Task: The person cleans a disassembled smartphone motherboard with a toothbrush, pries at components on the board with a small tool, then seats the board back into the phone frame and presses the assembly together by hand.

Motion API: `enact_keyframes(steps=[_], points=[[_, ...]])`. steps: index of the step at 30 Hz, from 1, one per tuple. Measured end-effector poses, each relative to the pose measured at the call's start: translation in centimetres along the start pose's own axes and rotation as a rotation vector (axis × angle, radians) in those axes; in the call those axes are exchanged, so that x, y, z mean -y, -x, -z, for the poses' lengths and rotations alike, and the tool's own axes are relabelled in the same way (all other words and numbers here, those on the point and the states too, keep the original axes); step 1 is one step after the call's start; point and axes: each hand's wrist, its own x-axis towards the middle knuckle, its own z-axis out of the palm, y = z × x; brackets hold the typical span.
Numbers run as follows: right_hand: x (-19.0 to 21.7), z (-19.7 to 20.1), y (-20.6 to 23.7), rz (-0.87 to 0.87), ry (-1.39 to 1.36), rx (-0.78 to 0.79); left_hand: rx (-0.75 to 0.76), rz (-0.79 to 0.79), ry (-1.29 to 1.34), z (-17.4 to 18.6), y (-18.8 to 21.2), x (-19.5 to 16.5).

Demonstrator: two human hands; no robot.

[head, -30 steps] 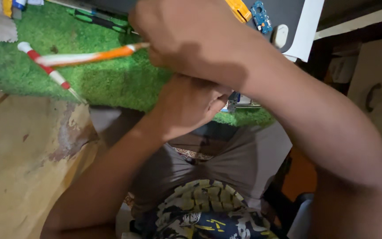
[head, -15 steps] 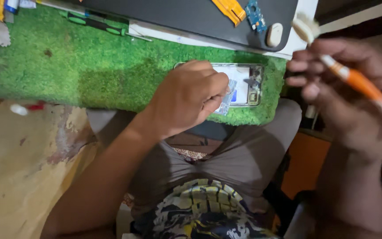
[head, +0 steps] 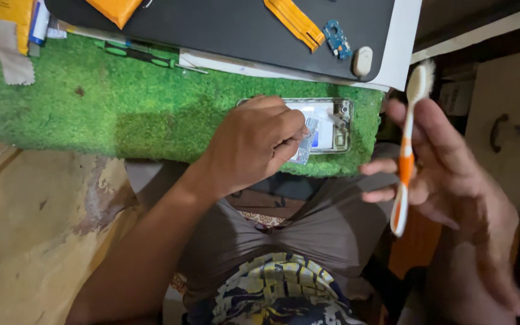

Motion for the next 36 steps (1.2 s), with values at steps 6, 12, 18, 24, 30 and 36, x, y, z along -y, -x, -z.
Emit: enact_keyframes(steps=[6,12,18,24,30,36], points=[[-2.3,-1.3,-1.2,-0.242,0.367,-0.766,0.004,0.004,0.006,0.1,0.0,-0.1],[-2.4,-2.3,-1.9,-0.315,1.215,-0.566,-0.019,-0.023,0.006,0.0,0.0,0.1],[-1.2,-2.4,-2.7,-0.378,1.2,-0.404,-0.008,-0.015,-0.002,0.0,0.1,0.0],[-2.0,-1.1,-2.1,-0.36,1.283,-0.361,-0.017,-0.012,-0.001,0.0,0.0,0.0],[-2.1,-0.8,-2.0,-0.309,1.323,-0.368,-0.02,-0.004,0.018,-0.1,0.0,0.0],[-2.2,-1.1,-2.1,-0.288,1.379,-0.401,-0.003,0.016,-0.016,-0.2,0.1,0.0]])
